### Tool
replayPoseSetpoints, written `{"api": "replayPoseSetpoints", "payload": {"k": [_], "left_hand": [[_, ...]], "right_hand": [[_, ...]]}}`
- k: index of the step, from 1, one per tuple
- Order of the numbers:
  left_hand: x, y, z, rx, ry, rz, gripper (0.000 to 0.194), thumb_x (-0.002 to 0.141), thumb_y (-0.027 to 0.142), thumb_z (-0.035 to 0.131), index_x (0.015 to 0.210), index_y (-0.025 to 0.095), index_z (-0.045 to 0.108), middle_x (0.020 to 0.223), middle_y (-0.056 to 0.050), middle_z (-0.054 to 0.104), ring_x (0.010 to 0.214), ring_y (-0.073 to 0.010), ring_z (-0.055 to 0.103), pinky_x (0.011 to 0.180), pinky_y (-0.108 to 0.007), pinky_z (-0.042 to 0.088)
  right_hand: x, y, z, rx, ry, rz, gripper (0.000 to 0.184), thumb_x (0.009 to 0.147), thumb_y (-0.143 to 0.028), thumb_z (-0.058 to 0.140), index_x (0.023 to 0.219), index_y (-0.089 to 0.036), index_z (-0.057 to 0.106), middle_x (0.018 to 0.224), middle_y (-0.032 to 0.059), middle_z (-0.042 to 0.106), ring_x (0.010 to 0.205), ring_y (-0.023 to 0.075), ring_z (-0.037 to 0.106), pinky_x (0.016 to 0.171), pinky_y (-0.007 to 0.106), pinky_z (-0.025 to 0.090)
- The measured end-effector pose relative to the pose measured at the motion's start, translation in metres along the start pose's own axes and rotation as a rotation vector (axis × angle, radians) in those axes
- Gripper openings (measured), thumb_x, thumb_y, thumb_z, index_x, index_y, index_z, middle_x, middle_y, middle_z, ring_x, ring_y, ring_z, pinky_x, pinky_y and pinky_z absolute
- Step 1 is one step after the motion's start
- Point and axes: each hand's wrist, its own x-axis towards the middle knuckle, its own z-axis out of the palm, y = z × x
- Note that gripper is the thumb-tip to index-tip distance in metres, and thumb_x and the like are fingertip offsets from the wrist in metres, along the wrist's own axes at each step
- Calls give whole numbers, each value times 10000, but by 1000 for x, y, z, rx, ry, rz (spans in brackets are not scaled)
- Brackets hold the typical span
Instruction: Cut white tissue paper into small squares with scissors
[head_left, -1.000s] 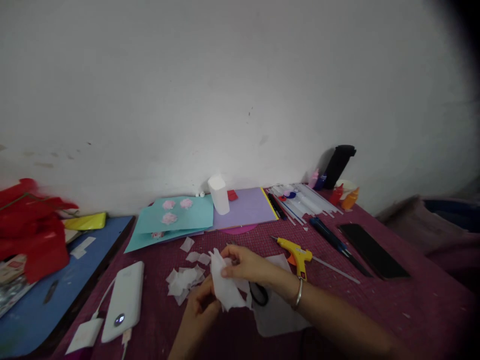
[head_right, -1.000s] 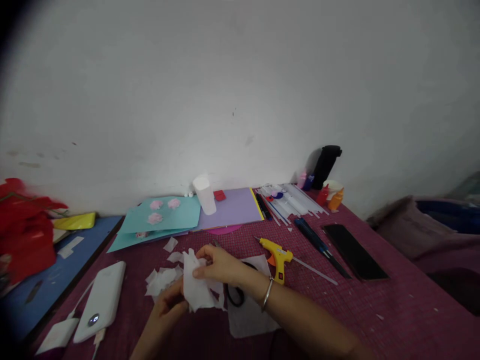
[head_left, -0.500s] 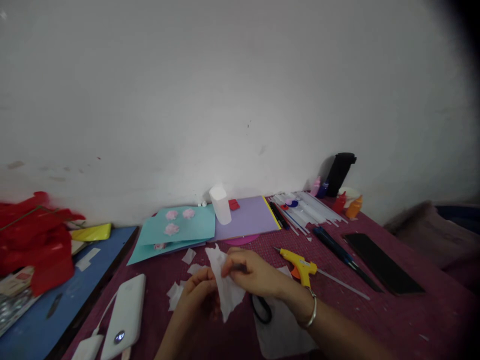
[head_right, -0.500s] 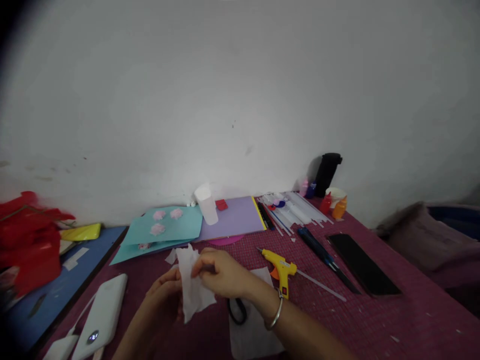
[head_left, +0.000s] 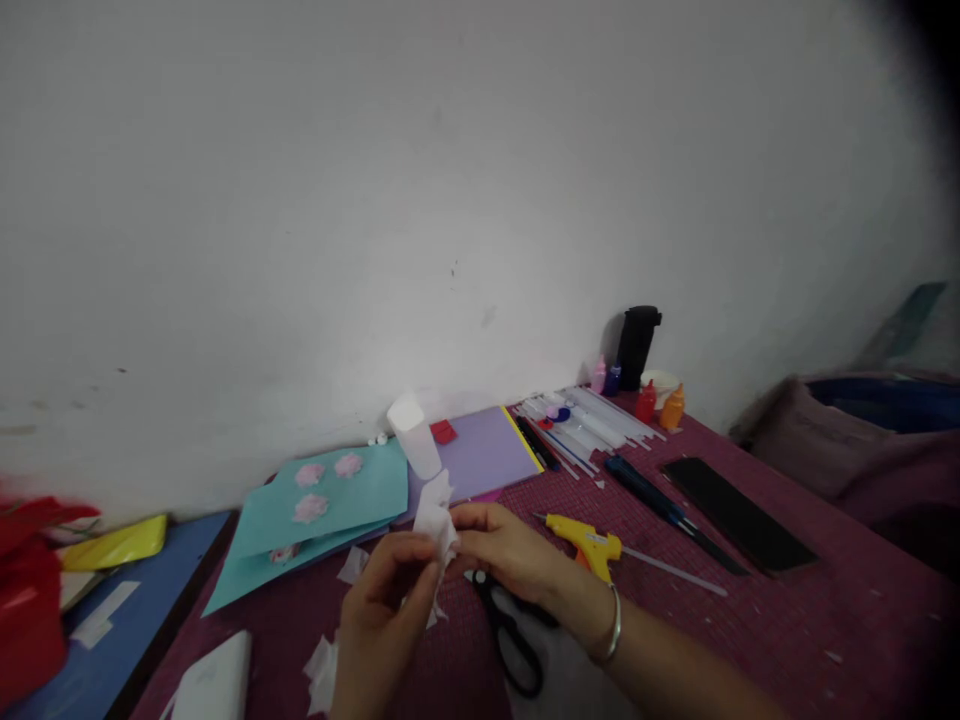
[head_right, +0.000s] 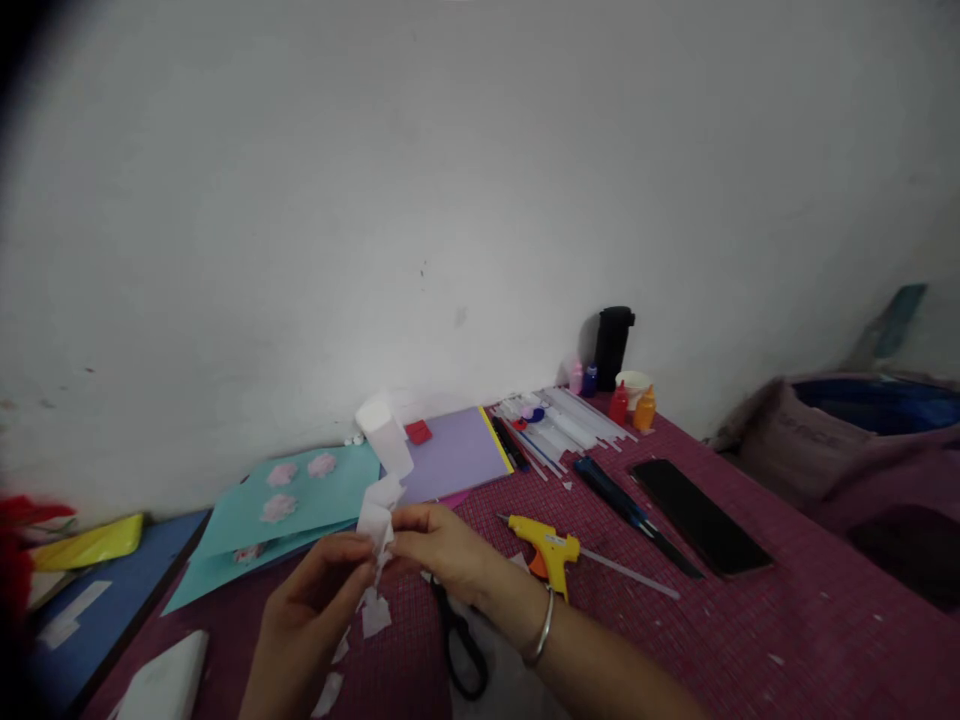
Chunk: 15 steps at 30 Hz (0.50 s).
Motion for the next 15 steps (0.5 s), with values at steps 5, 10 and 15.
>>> {"api": "replayPoseSetpoints", "payload": {"k": [5,10,15], "left_hand": [[0,-2,3,192,-12,169,39,689,197,692,710,227,705,784,-29,635,734,-183,584,641,-242,448],[-3,-4,4,257,-32,203,38,704,206,675,709,226,707,702,-21,633,633,-168,561,574,-238,416],[-6,-5,7,217,-50,90,132,729,273,651,624,203,613,543,23,530,499,-127,471,486,-220,368]], "right_hand": [[0,3,0,-16,96,11,195,621,-253,723,786,-152,694,671,-20,619,585,85,542,615,231,422],[-4,2,3,-153,120,-27,155,648,-251,697,764,-158,656,696,-28,609,597,83,516,632,235,401],[-6,-1,6,-357,155,-138,104,671,-209,659,693,-172,564,674,-38,548,627,100,479,614,229,367]]}}
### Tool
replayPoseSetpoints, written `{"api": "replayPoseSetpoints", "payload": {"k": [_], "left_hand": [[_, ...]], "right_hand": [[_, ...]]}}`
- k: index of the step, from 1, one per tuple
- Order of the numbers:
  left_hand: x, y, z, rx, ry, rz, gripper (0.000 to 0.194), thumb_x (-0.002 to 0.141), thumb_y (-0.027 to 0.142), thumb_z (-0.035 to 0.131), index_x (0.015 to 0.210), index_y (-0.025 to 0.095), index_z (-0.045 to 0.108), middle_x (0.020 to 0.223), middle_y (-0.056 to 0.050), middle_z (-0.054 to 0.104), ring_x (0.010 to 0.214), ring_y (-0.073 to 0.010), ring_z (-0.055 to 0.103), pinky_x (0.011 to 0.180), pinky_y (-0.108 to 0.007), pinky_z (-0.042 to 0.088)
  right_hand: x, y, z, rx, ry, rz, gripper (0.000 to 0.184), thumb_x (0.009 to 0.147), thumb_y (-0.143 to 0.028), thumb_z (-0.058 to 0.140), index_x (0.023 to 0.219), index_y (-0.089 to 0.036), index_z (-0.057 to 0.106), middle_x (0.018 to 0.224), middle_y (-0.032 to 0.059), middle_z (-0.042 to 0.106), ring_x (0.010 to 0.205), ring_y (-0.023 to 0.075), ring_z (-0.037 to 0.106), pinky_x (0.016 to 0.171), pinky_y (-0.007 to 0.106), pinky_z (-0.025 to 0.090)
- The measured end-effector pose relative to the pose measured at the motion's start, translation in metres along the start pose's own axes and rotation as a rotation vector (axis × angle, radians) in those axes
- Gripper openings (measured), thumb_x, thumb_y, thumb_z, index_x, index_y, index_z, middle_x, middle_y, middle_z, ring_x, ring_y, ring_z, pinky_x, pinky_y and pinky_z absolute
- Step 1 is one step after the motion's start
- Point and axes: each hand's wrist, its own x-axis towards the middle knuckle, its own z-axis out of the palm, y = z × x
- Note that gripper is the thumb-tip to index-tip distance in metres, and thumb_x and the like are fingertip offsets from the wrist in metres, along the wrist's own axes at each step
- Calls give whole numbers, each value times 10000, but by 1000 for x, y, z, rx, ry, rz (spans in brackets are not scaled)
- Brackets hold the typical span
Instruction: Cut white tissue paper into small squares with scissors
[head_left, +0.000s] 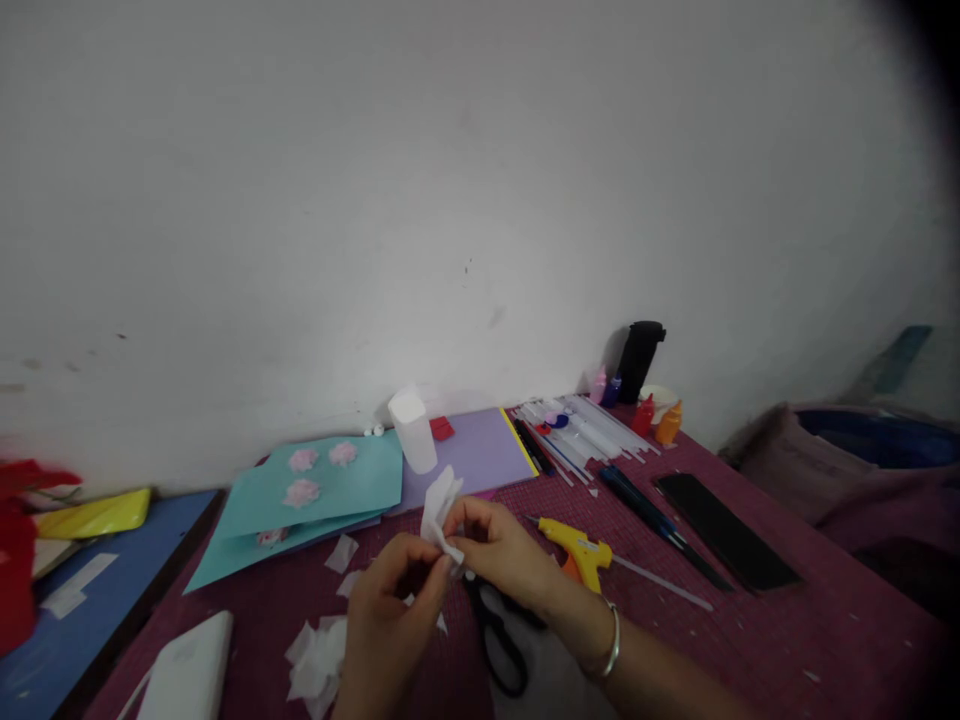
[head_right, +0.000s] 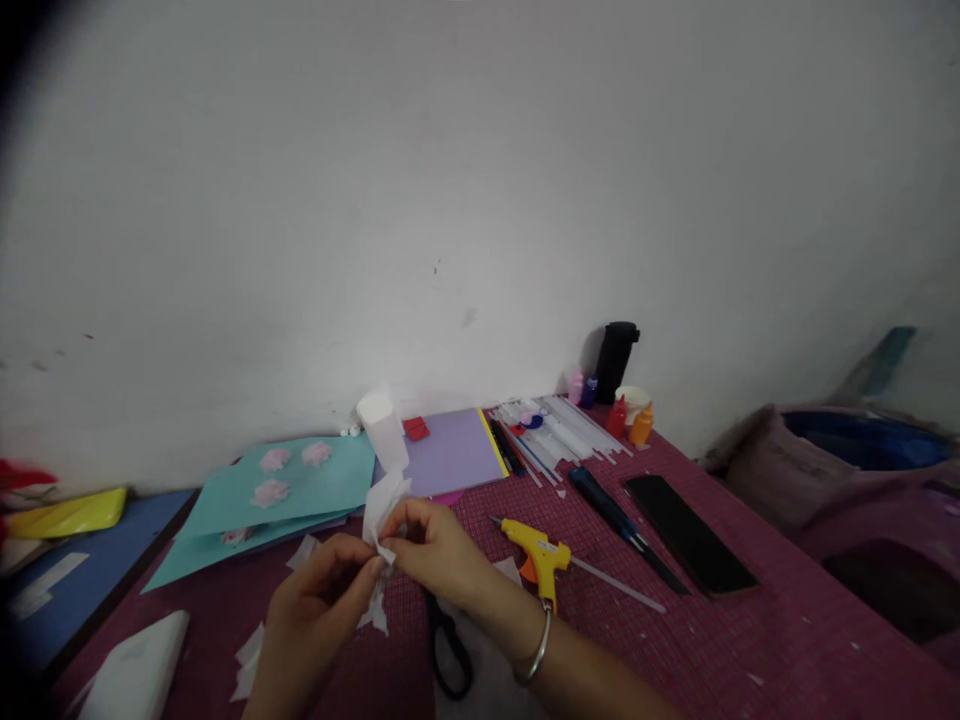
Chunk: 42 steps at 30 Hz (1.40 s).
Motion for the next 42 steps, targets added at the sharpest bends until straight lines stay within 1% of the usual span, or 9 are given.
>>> {"api": "replayPoseSetpoints", "payload": {"k": [3,7,12,20,26,34,36,39,42], "left_hand": [[1,-2,3,15,3,-16,186,733,289,635,585,197,569,511,35,485,471,-114,436,465,-215,348],[5,-9,6,26,-12,0,144,749,296,595,652,190,601,562,16,536,512,-131,492,489,-223,383],[6,-15,7,32,-32,16,161,773,304,552,694,182,622,600,-1,575,562,-152,536,529,-242,423],[2,-1,6,-2,-32,49,103,746,245,562,689,187,626,632,2,606,580,-147,565,546,-233,444],[1,-2,8,27,-39,61,124,754,248,564,652,185,598,615,3,582,570,-143,541,532,-230,428],[2,-2,8,77,-28,124,139,757,210,525,627,189,570,592,9,558,535,-130,507,500,-219,390],[2,-3,8,58,-28,130,148,764,215,521,626,189,568,609,3,568,555,-134,516,516,-223,398],[2,-7,9,47,-32,98,157,764,244,540,620,188,567,605,4,557,553,-135,498,520,-230,391],[3,-9,11,25,-31,66,134,730,246,569,609,187,567,577,15,527,537,-132,475,506,-232,368]], "right_hand": [[-2,-1,0,-115,15,-59,62,682,-162,601,703,-175,545,680,-35,530,621,103,454,586,224,348],[-5,-2,0,-206,12,-69,67,702,-128,508,737,-181,530,660,-44,486,595,101,429,550,217,331],[-5,-2,-2,-213,8,-76,47,716,-156,504,692,-187,478,650,-46,448,602,104,412,554,223,332],[-3,-2,-5,-220,6,-81,48,722,-143,500,696,-183,495,656,-42,462,617,108,427,579,234,335],[-4,1,-6,-232,-2,-92,67,742,-128,521,707,-182,502,668,-40,471,633,110,441,590,238,348],[-5,0,-6,-254,-5,-79,71,750,-147,545,707,-180,500,666,-38,468,628,109,430,584,242,342],[-6,-3,-7,-239,-30,-89,70,768,-176,547,715,-177,501,672,-35,464,632,110,427,587,244,341],[-9,-9,-11,-214,-124,-115,122,819,-279,543,768,-170,521,713,-20,480,663,118,438,607,252,350],[-12,-12,-14,-283,-155,-96,154,754,-270,638,812,-169,537,752,-16,501,681,121,443,611,249,351]]}}
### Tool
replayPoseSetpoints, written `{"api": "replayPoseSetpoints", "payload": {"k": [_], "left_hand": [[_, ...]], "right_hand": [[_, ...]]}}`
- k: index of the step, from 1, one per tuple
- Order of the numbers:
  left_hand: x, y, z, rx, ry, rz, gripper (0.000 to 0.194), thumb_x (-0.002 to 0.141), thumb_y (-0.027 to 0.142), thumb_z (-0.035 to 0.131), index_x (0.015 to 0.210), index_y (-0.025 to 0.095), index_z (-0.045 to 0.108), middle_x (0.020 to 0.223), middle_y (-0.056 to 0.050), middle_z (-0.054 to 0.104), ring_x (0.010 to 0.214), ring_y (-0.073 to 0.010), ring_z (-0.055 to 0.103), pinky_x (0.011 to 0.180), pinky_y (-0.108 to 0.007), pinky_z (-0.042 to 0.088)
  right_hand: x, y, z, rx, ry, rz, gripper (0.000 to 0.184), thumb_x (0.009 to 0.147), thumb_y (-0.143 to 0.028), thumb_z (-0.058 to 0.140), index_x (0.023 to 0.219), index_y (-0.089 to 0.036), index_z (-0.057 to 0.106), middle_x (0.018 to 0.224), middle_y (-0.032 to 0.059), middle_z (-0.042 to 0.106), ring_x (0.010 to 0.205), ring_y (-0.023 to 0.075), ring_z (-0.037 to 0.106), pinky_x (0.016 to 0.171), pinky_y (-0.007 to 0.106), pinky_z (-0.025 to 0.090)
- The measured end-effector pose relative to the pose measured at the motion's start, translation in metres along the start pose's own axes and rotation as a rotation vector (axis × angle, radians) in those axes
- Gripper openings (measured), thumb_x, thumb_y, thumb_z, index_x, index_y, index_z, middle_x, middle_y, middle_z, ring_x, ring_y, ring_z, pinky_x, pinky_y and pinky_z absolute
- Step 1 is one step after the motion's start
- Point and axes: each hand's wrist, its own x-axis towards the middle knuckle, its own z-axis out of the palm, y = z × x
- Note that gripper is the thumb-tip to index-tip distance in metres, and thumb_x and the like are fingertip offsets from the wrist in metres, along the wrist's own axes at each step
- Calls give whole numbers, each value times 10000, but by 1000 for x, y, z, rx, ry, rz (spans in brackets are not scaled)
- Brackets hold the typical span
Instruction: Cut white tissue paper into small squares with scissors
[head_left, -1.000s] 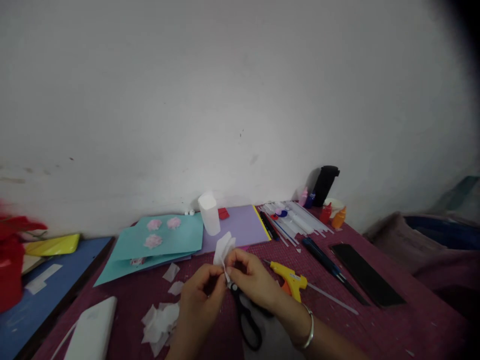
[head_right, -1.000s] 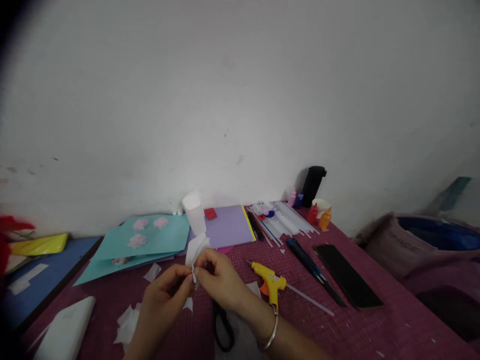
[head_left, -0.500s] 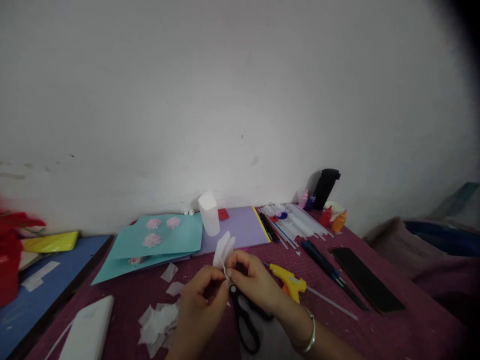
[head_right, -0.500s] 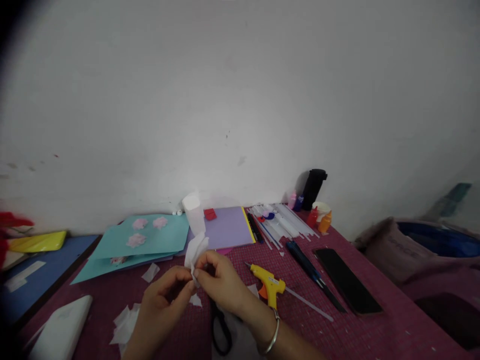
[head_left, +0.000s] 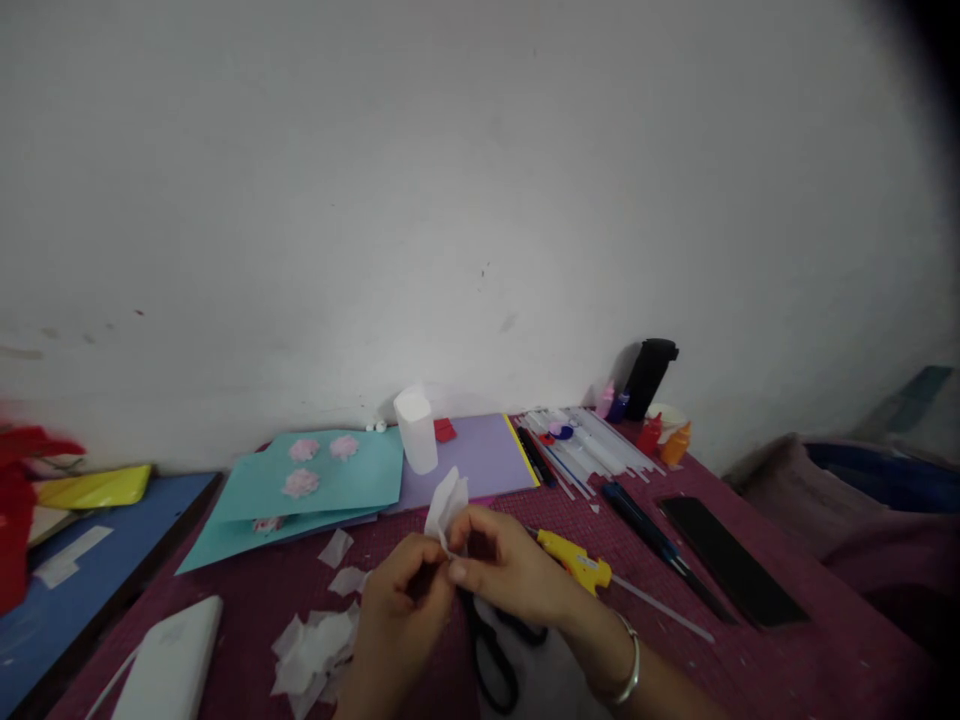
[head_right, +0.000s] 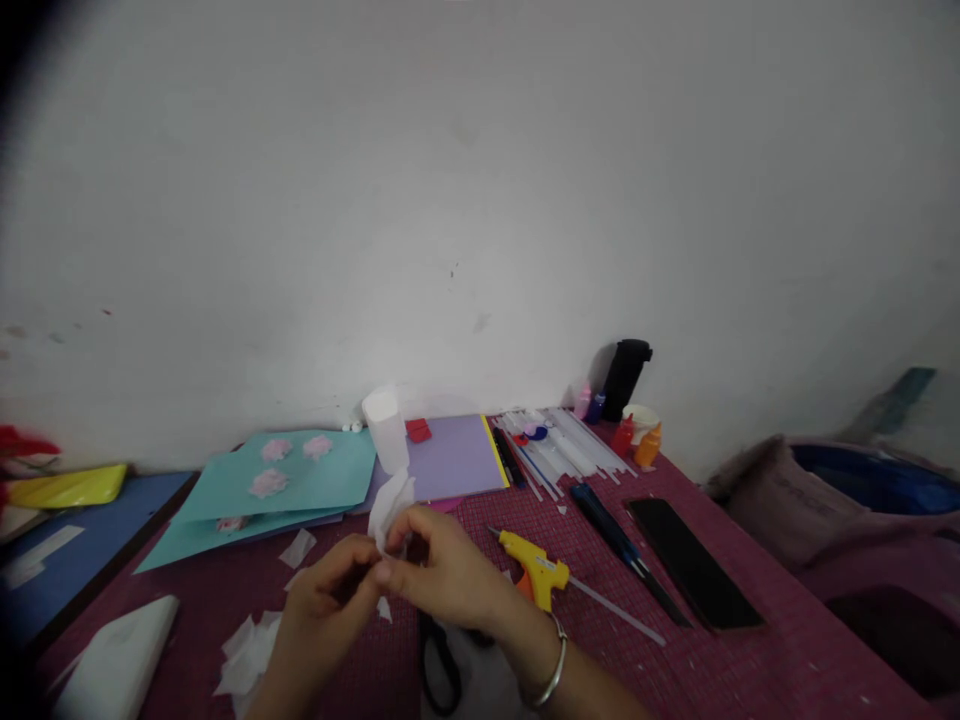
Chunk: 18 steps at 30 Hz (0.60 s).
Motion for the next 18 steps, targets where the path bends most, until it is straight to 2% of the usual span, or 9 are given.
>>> {"api": "replayPoseSetpoints", "payload": {"k": [2,5,9,11,14,18], "left_hand": [[1,-1,1,-40,0,-24,130,713,250,587,601,184,578,577,13,530,548,-133,479,514,-234,366],[3,-3,0,-198,-31,-138,150,709,272,615,596,174,602,588,0,570,566,-134,508,543,-237,390],[8,-9,-8,-723,-83,-420,118,621,261,655,577,171,591,557,-11,612,535,-132,540,510,-228,424],[12,-13,-14,-920,-135,-501,135,574,250,675,555,173,565,521,-2,594,504,-120,528,451,-201,396],[18,-21,-21,-954,-178,-519,191,610,318,700,603,177,571,559,1,615,503,-119,551,431,-197,406],[26,-40,-24,-808,-142,-550,419,677,609,612,778,203,586,643,-23,683,473,-148,596,419,-244,450]], "right_hand": [[0,0,-1,-43,10,36,144,718,-204,655,790,-174,533,728,-27,496,656,113,434,590,239,340],[4,5,-4,-23,48,56,110,752,-197,599,714,-179,498,675,-38,469,621,105,416,569,233,325],[13,15,-15,144,110,95,202,732,-292,629,680,-183,467,626,-57,427,567,88,371,545,226,296],[16,20,-21,264,109,135,256,707,-352,652,669,-185,462,587,-69,409,525,78,336,514,223,261],[18,23,-26,342,106,143,287,688,-385,669,669,-185,465,592,-64,424,534,80,350,530,225,273],[17,22,-25,124,68,91,221,726,-309,621,668,-192,443,644,-51,417,588,93,361,562,227,299]]}}
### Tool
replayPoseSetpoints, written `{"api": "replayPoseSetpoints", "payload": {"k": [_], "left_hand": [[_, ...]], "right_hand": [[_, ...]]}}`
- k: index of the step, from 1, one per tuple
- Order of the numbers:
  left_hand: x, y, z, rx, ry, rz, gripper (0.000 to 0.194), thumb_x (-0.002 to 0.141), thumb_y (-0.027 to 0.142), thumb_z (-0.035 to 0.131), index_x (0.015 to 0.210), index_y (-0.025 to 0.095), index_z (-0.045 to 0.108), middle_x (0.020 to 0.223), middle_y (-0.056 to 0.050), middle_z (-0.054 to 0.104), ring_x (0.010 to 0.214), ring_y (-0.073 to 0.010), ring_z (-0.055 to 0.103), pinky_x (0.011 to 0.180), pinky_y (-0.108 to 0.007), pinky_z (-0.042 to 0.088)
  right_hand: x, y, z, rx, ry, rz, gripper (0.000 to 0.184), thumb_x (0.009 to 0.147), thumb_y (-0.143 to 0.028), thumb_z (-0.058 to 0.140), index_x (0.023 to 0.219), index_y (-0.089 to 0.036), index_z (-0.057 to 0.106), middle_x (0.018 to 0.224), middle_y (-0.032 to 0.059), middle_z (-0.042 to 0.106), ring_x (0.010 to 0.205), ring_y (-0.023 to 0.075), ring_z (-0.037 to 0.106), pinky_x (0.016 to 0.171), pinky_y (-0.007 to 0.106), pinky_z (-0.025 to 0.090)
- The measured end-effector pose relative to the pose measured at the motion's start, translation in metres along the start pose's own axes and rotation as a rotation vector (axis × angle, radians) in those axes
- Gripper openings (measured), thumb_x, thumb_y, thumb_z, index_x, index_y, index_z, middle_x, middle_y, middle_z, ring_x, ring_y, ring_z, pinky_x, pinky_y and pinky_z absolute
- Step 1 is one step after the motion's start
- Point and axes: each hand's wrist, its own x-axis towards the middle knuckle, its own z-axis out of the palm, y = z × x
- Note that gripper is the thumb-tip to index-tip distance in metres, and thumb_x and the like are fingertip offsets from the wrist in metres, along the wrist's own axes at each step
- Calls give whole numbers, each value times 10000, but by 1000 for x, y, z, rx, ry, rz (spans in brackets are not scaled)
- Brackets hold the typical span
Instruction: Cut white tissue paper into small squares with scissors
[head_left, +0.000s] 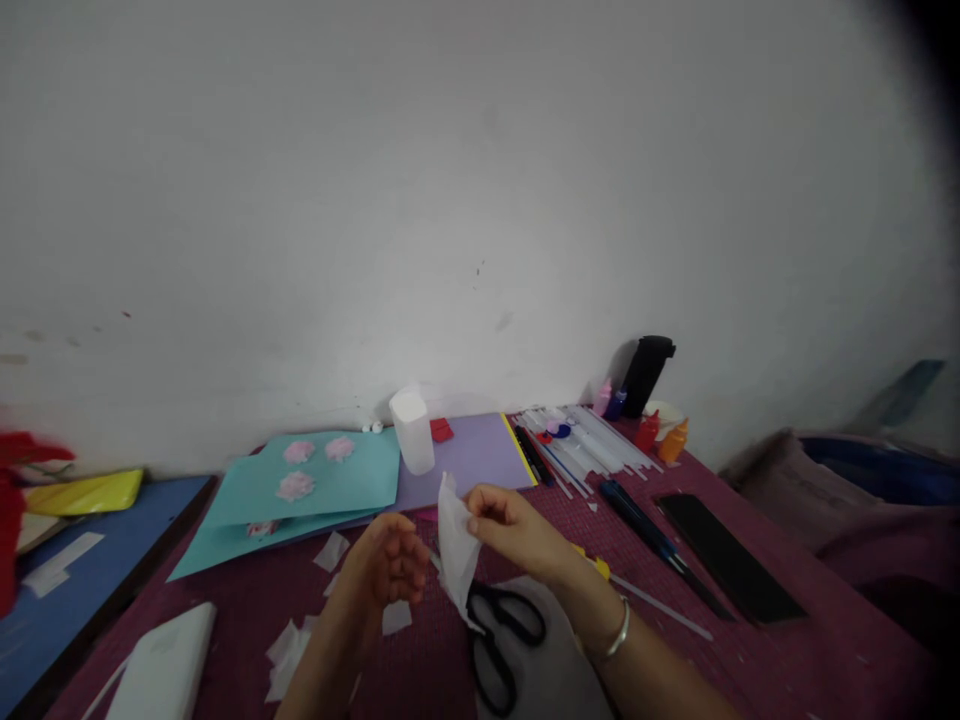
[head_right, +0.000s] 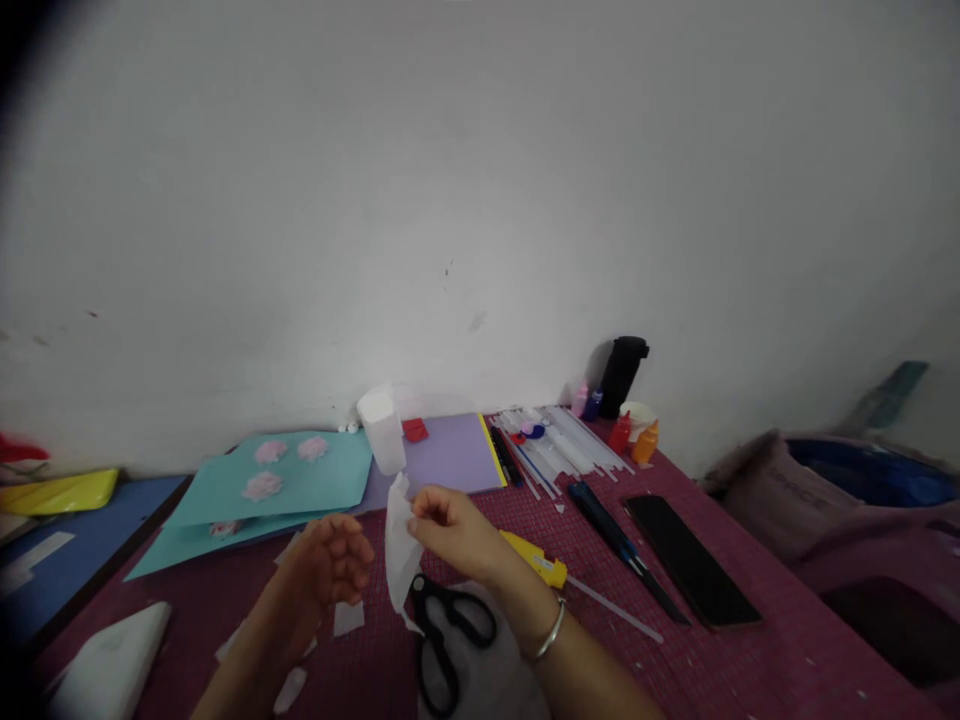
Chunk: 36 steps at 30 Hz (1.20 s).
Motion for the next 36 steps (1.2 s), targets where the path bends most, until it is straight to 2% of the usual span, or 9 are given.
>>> {"api": "replayPoseSetpoints", "payload": {"k": [5,9,14,18,21,27,31,34,36], "left_hand": [[17,-18,-9,214,-1,-115,543,552,711,650,691,209,495,559,-1,639,465,-178,607,437,-289,481],[18,-34,-1,251,45,30,518,562,655,695,670,197,478,528,57,533,430,-93,494,424,-215,406],[11,-32,8,171,47,46,380,614,473,747,756,179,551,595,52,548,454,-67,459,434,-185,349],[9,-27,7,166,51,3,328,595,411,745,656,170,531,537,49,534,443,-73,448,433,-188,337],[8,-23,7,129,87,73,274,609,333,715,598,171,494,480,66,495,411,-56,390,422,-180,279],[1,-11,12,-76,207,195,207,563,270,692,587,173,511,492,57,528,424,-74,424,435,-196,320],[-1,-13,12,-56,199,268,181,613,266,671,592,177,515,481,63,512,409,-72,404,426,-193,302],[-2,-19,15,141,188,295,171,665,286,666,624,178,540,515,62,521,447,-79,419,451,-193,320],[-2,-23,20,331,161,314,163,690,309,664,661,175,576,549,48,542,492,-98,451,481,-204,353]], "right_hand": [[-6,1,12,-351,-33,-94,138,742,-125,529,676,-196,430,676,-43,434,631,102,388,595,216,329],[-9,4,21,-427,-79,-106,126,739,-117,539,683,-192,455,703,-33,495,646,107,431,609,217,350],[-5,8,19,-282,-7,-75,120,717,-139,539,660,-188,444,716,-22,501,638,106,430,585,218,348],[-4,7,13,-160,27,-53,130,711,-165,550,660,-190,433,711,-29,481,607,95,401,547,211,321],[-1,7,9,-91,39,-56,146,704,-183,570,660,-191,431,722,-24,502,620,99,420,556,215,331],[11,22,3,-2,125,12,251,684,-300,649,650,-193,425,662,-46,489,603,95,427,575,222,344],[11,29,6,186,17,134,346,687,-386,679,908,-210,480,770,-39,537,673,124,530,613,252,431],[6,29,11,244,-81,88,609,712,-439,678,1206,-215,402,955,15,569,842,155,562,694,273,455],[5,31,15,155,-29,55,617,689,-400,705,1199,-183,434,991,37,574,864,156,547,708,265,448]]}}
